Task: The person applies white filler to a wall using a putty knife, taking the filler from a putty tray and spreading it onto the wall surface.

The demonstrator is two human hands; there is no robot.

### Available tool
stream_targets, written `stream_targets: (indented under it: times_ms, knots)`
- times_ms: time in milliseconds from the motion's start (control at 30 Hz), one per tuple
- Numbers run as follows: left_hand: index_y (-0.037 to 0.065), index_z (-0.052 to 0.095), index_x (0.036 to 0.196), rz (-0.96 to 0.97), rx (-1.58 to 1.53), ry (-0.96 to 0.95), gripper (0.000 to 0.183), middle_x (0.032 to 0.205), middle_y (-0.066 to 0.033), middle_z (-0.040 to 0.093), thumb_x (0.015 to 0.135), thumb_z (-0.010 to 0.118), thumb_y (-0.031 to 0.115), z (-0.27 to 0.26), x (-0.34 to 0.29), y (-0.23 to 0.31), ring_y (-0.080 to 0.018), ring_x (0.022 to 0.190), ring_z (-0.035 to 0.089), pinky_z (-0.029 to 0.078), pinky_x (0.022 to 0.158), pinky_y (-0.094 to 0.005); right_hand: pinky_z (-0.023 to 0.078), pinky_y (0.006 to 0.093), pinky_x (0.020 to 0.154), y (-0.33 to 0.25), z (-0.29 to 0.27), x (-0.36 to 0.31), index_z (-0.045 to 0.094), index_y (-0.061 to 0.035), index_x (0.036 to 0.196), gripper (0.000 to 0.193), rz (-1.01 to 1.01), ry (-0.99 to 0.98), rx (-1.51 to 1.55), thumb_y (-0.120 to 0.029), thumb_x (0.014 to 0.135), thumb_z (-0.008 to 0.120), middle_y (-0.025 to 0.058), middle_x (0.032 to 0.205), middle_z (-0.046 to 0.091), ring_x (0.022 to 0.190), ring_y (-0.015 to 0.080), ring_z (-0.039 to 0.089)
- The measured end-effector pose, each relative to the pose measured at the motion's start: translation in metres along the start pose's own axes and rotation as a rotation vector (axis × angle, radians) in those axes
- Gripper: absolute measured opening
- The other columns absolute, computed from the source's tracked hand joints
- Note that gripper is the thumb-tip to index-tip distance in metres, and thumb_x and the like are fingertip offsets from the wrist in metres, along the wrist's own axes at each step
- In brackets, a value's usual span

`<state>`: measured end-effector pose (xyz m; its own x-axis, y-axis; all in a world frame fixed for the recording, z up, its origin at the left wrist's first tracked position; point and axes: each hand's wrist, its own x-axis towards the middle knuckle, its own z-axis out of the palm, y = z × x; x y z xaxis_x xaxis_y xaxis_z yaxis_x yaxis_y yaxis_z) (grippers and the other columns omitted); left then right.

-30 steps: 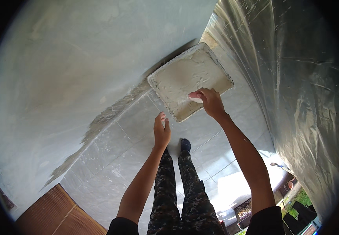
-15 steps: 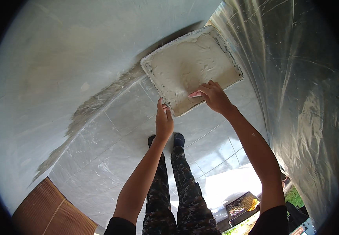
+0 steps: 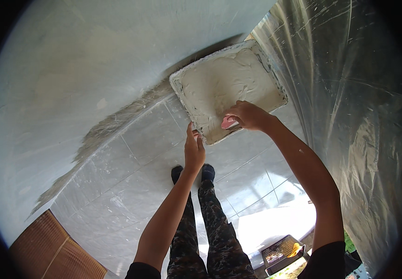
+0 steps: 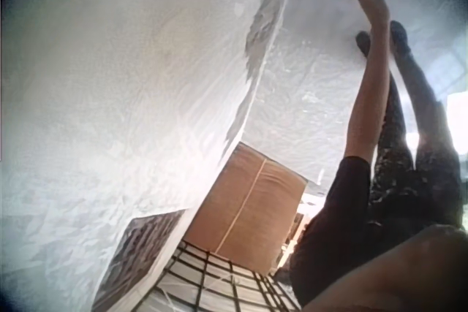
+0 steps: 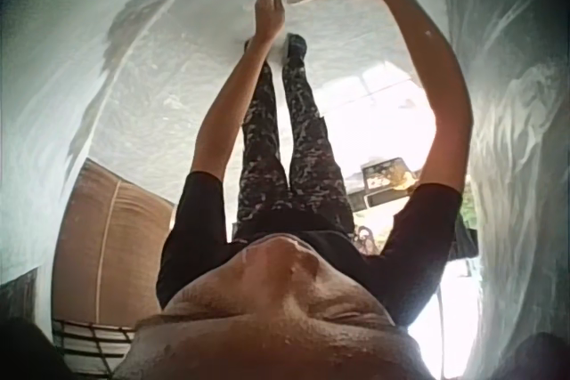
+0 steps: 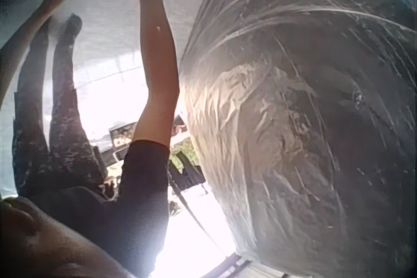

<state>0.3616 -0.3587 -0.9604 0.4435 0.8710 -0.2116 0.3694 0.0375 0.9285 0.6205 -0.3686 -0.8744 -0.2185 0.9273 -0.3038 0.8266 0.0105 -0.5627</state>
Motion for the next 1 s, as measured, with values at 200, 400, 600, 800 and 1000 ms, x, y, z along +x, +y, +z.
stream_targets:
  times_ms: [200,400,600,800,1000]
  knots:
    - [0.001,0.028,0.153,-0.035,0.001,-0.009,0.06,0.111,-0.0224,0.064,0.098,0.05,-0.002,-0.002,-0.001,0.003,-0.0357,0.107,0.065,0.05,0.095,-0.0424,0.052,0.0441,0.086,-0.003,-0.008,0.018,0.069,-0.0106,0.117,0.022,0.091,-0.167,-0.006,-0.014,0.096,0.064,0.0137,0.097,0.071,0.096,0.0333,0.064]
    - [0.0,0.027,0.154,-0.045,-0.017,-0.023,0.056,0.119,-0.0238,0.061,0.103,0.049,0.008,-0.003,-0.003,0.002,-0.0347,0.11,0.063,0.049,0.097,-0.0425,0.053,0.0438,0.084,-0.005,-0.031,0.032,0.069,-0.0085,0.119,0.026,0.255,-0.322,0.011,-0.017,0.095,0.066,0.018,0.108,0.072,0.101,0.0348,0.069]
    - [-0.004,0.03,0.15,0.079,0.166,0.057,0.056,0.134,-0.0257,0.055,0.101,0.053,0.008,-0.026,-0.007,0.034,-0.0401,0.126,0.053,0.04,0.108,-0.0475,0.055,0.0364,0.078,0.0,-0.088,0.013,0.067,-0.0047,0.123,0.031,0.547,-0.277,0.172,-0.021,0.097,0.065,0.0143,0.096,0.072,0.084,0.0234,0.071]
    - [-0.005,0.042,0.144,0.246,0.132,0.105,0.045,0.136,-0.0249,0.055,0.102,0.051,0.011,-0.097,0.005,0.131,-0.0406,0.131,0.05,0.038,0.111,-0.047,0.056,0.0296,0.079,-0.047,-0.124,-0.037,0.06,0.0017,0.127,0.034,0.534,0.233,1.241,-0.024,0.105,0.057,0.0065,0.107,0.069,0.091,0.0128,0.067]
    - [-0.004,0.048,0.139,0.503,0.101,0.306,0.039,0.137,-0.0229,0.056,0.104,0.048,0.015,-0.202,0.031,0.308,-0.0376,0.132,0.051,0.038,0.112,-0.0448,0.057,0.0315,0.085,-0.175,-0.252,-0.058,0.054,0.0014,0.134,0.036,0.161,0.437,1.582,-0.019,0.105,0.057,0.0075,0.113,0.068,0.097,0.0149,0.068]
